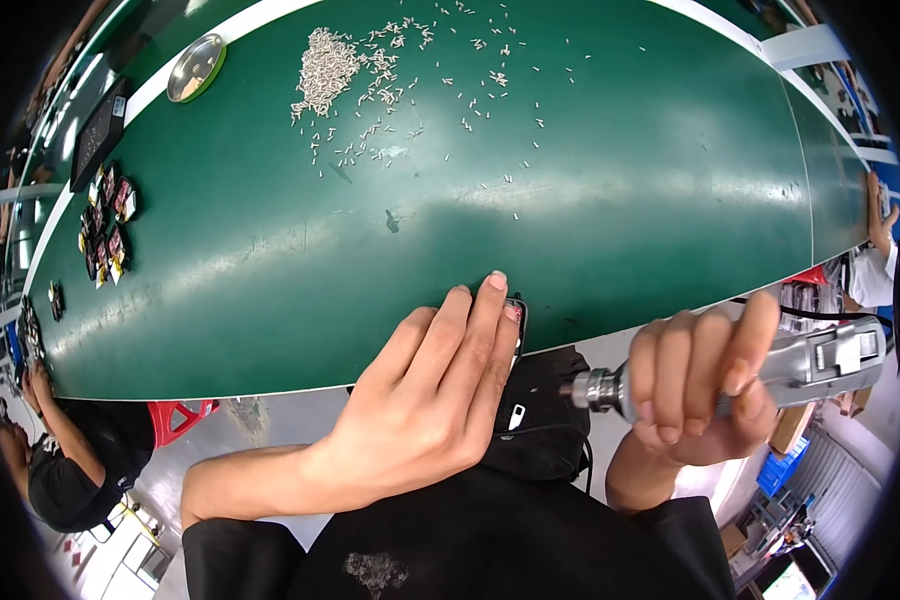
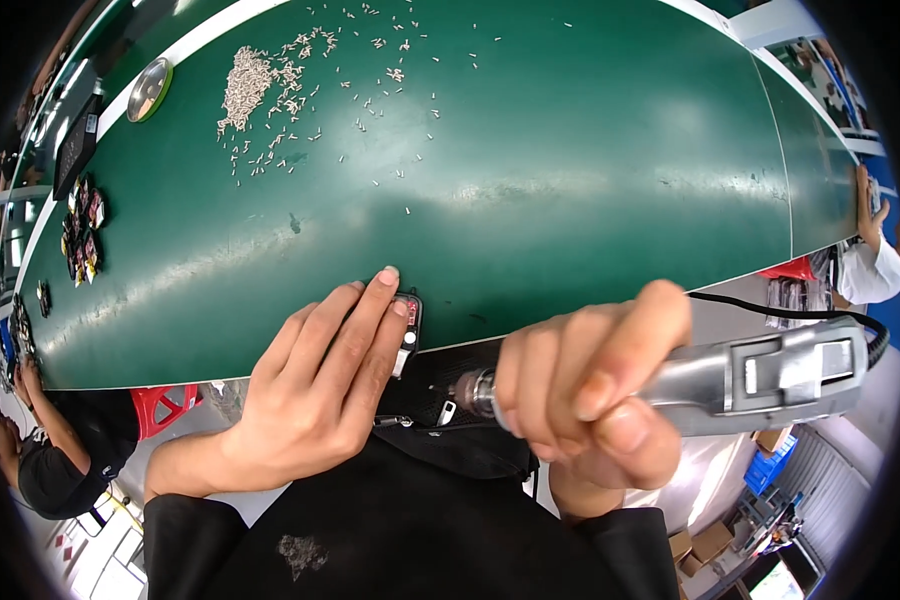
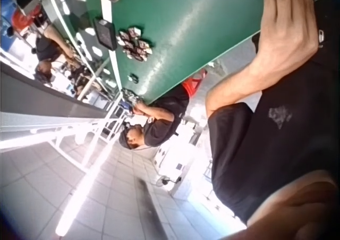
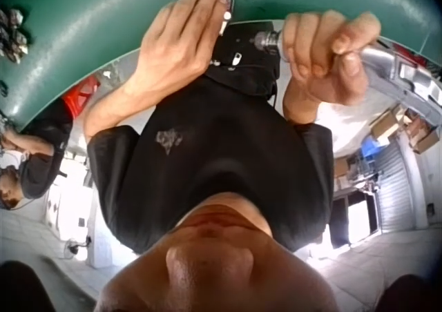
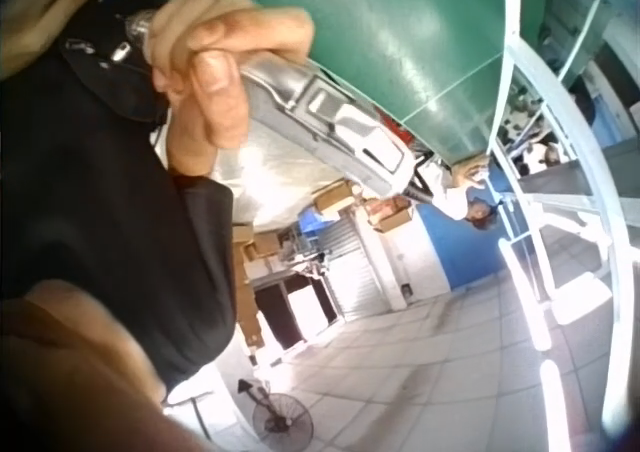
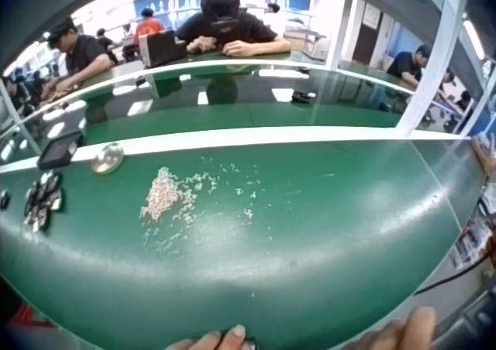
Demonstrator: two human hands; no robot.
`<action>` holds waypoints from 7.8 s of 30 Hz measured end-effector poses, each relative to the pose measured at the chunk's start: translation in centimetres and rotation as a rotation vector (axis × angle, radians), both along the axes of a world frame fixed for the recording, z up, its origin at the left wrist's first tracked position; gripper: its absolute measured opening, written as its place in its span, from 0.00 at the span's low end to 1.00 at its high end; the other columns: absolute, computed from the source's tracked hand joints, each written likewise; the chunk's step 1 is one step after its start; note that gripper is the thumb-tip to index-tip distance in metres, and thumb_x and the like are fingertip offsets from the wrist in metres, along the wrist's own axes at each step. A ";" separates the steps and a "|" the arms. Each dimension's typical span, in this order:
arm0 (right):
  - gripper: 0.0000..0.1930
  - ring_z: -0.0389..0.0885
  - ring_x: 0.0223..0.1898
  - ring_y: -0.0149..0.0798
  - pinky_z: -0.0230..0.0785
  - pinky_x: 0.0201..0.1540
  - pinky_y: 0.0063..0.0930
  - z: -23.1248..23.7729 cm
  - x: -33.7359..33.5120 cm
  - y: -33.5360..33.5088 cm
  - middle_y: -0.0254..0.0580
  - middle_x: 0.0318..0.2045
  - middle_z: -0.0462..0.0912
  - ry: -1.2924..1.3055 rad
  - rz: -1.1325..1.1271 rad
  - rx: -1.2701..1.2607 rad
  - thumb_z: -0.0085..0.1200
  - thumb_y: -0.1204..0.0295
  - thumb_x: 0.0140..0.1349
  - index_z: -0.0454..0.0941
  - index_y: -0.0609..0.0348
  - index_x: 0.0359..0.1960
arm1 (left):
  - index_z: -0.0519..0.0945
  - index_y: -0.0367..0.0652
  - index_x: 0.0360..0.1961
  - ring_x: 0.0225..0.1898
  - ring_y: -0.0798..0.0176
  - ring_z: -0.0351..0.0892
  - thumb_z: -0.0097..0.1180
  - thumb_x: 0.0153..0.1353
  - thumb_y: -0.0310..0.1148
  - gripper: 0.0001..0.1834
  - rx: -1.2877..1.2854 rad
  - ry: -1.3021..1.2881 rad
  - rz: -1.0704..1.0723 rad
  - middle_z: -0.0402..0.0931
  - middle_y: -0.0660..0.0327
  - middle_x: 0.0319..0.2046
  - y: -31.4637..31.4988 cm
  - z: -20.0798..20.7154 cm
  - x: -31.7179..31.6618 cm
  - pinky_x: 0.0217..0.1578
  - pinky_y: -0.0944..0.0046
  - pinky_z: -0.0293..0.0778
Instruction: Use an electric screwdriver to assemble small components on a factory production line.
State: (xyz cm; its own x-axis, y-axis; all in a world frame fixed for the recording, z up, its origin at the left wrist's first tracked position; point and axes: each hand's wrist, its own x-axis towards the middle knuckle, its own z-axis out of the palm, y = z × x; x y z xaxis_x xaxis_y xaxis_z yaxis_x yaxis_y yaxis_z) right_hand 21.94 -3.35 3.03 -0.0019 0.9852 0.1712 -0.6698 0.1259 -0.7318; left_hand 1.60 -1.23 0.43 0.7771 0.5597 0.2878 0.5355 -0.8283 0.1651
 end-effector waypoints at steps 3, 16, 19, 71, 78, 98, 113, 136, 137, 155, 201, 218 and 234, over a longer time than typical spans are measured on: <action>0.06 0.67 0.12 0.26 0.64 0.21 0.22 0.5 0.5 1.5 0.31 0.13 0.67 -0.061 -0.013 0.068 0.48 0.71 0.63 0.65 0.56 0.33 | 0.79 0.28 0.42 0.42 0.49 0.77 0.57 0.47 0.24 0.19 0.064 0.014 0.016 0.75 0.44 0.47 0.0 -0.4 -0.2 0.36 0.59 0.75; 0.06 0.65 0.14 0.26 0.61 0.25 0.24 -0.3 0.0 4.1 0.29 0.13 0.64 -0.188 0.071 0.084 0.44 0.67 0.67 0.64 0.54 0.36 | 0.82 0.30 0.34 0.38 0.54 0.78 0.58 0.49 0.25 0.11 0.063 -0.149 0.047 0.80 0.46 0.38 0.5 -1.7 -0.2 0.33 0.62 0.73; 0.06 0.65 0.13 0.26 0.61 0.25 0.24 -0.5 0.1 4.3 0.29 0.13 0.64 -0.200 0.067 0.077 0.44 0.67 0.66 0.63 0.54 0.35 | 0.82 0.30 0.34 0.38 0.55 0.78 0.58 0.49 0.24 0.11 0.103 -0.167 0.059 0.80 0.46 0.38 0.5 -2.0 -0.2 0.33 0.63 0.73; 0.08 0.70 0.10 0.27 0.67 0.16 0.19 -0.5 0.6 5.8 0.33 0.11 0.72 0.180 0.314 0.326 0.57 0.74 0.56 0.68 0.57 0.25 | 0.79 0.39 0.42 0.33 0.59 0.73 0.65 0.35 0.24 0.26 -0.141 -0.206 0.188 0.74 0.54 0.48 -1.6 0.4 -6.5 0.32 0.62 0.72; 0.09 0.66 0.07 0.26 0.65 0.13 0.20 -3.5 3.2 3.6 0.32 0.08 0.68 0.222 0.179 0.213 0.55 0.74 0.58 0.67 0.57 0.24 | 0.77 0.41 0.50 0.48 0.48 0.72 0.64 0.51 0.25 0.22 0.062 0.017 1.085 0.70 0.50 0.52 -2.8 0.5 -22.1 0.47 0.54 0.71; 0.05 0.60 0.11 0.27 0.61 0.21 0.26 -4.9 1.9 2.8 0.29 0.11 0.61 0.453 -0.051 -0.036 0.44 0.70 0.64 0.66 0.57 0.32 | 0.77 0.38 0.33 0.36 0.54 0.76 0.63 0.51 0.25 0.09 0.068 -0.027 0.499 0.74 0.59 0.35 11.7 1.3 -6.2 0.34 0.58 0.73; 0.04 0.60 0.11 0.27 0.60 0.22 0.26 -4.8 2.0 2.6 0.29 0.11 0.61 0.474 0.001 0.001 0.43 0.71 0.64 0.65 0.57 0.32 | 0.80 0.36 0.32 0.23 0.69 0.73 0.58 0.51 0.16 0.07 0.002 -0.312 0.479 0.77 0.60 0.30 12.8 0.0 -7.1 0.24 0.70 0.70; 0.07 0.62 0.13 0.26 0.59 0.25 0.24 0.1 -0.3 1.2 0.29 0.13 0.62 0.451 -0.107 0.095 0.43 0.68 0.67 0.68 0.58 0.36 | 0.78 0.28 0.33 0.26 0.69 0.75 0.52 0.62 0.21 0.05 -1.417 -1.228 0.223 0.78 0.50 0.32 -2.2 0.7 0.3 0.27 0.73 0.72; 0.07 0.62 0.13 0.26 0.59 0.25 0.24 0.2 -0.4 1.1 0.29 0.13 0.62 0.446 -0.104 0.113 0.43 0.68 0.67 0.68 0.59 0.36 | 0.78 0.28 0.33 0.26 0.69 0.75 0.52 0.62 0.21 0.05 -1.420 -1.235 0.228 0.78 0.50 0.32 -2.3 0.8 0.4 0.27 0.73 0.72; 0.07 0.63 0.14 0.26 0.61 0.25 0.25 -0.5 -0.1 0.6 0.29 0.14 0.63 0.257 -0.082 0.148 0.42 0.69 0.67 0.67 0.59 0.37 | 0.79 0.31 0.28 0.23 0.64 0.75 0.59 0.50 0.14 0.05 -0.664 -0.845 0.191 0.78 0.54 0.24 -1.9 0.0 1.6 0.25 0.68 0.71; 0.04 0.62 0.12 0.30 0.61 0.24 0.30 -4.9 2.0 2.7 0.33 0.11 0.61 0.540 -0.098 -0.107 0.44 0.71 0.62 0.68 0.56 0.33 | 0.75 0.36 0.48 0.49 0.47 0.74 0.60 0.50 0.29 0.21 -0.166 0.026 0.338 0.75 0.50 0.44 39.9 1.7 -1.1 0.51 0.55 0.71; 0.06 0.64 0.13 0.29 0.64 0.25 0.29 -4.9 1.9 2.4 0.32 0.12 0.63 0.541 -0.108 -0.079 0.45 0.69 0.64 0.67 0.57 0.33 | 0.79 0.35 0.42 0.41 0.48 0.79 0.59 0.47 0.27 0.17 -0.184 0.049 0.423 0.79 0.49 0.41 39.1 3.1 -3.0 0.45 0.56 0.74; 0.05 0.62 0.13 0.28 0.60 0.24 0.27 -5.1 1.6 2.9 0.31 0.13 0.63 0.513 -0.103 -0.044 0.42 0.69 0.64 0.68 0.56 0.34 | 0.76 0.34 0.47 0.36 0.57 0.75 0.63 0.42 0.21 0.26 -0.293 0.000 -0.111 0.72 0.54 0.46 7.1 3.9 -0.7 0.34 0.60 0.76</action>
